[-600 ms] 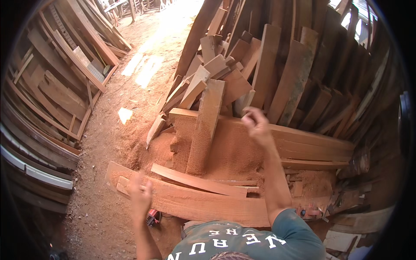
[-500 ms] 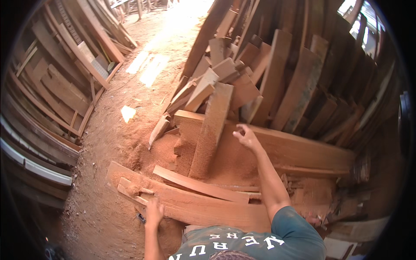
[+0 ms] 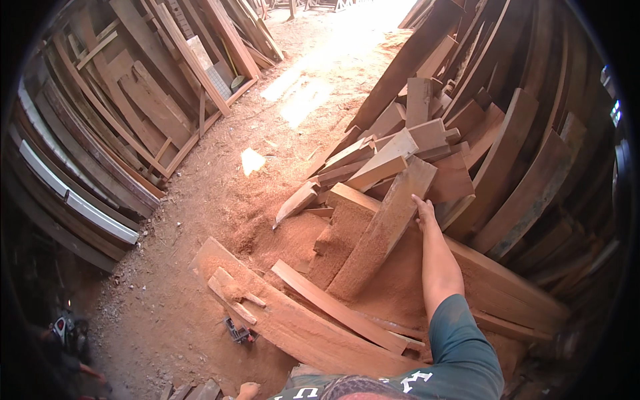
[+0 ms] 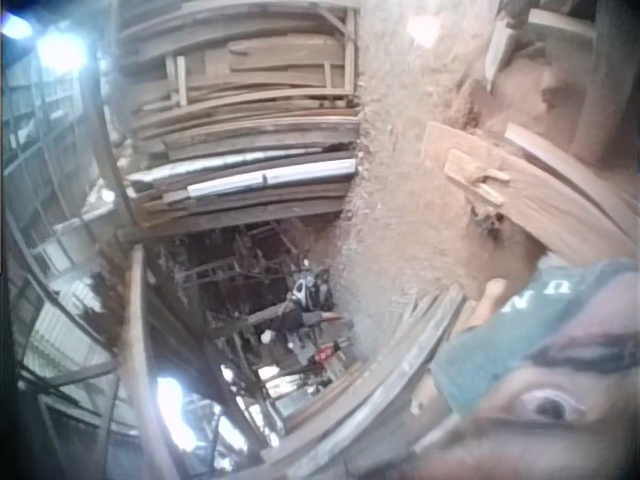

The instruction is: The person selects a wooden plank from a pile and uses a circular saw to cut it. They then use an electric planer to smooth the surface of the cut wood, repeatedly running the tool along the length of the plank.

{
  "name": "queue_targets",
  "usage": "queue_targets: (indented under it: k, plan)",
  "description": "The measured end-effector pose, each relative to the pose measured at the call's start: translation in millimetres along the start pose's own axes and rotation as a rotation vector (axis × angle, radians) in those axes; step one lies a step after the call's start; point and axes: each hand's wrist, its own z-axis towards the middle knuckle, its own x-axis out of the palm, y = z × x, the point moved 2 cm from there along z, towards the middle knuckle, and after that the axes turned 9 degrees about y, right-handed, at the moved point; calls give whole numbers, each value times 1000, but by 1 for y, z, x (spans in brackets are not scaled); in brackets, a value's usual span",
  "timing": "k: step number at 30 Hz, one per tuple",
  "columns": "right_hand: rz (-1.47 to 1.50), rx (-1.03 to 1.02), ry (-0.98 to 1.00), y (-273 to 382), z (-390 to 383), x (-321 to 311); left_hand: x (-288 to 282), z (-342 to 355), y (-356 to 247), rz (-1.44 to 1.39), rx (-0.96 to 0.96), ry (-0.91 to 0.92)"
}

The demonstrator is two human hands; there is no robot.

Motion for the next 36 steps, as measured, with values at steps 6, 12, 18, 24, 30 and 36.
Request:
queue_targets:
  k: [6,12,18,24,30,36]
  plan:
    - [37,-244,-1,-16,4,-35,35,17,-56,-30,157,50]
    - [-176,-345,-93,12,-131,-42,52,42,-92,97,240,126]
    - [94,-613,-77,25,-297,-46,60,-19,-190,936,753,301]
    - [-117,-714,-163,87,-418,-34,124,-116,-359,891,1230,58]
    - [-215,-918,-211,133,-506,-43,259,-163,-461,789,1381,370]
    - [-207,-1062,-170,146,-556,-71,360,-287,-455,864,1401,817]
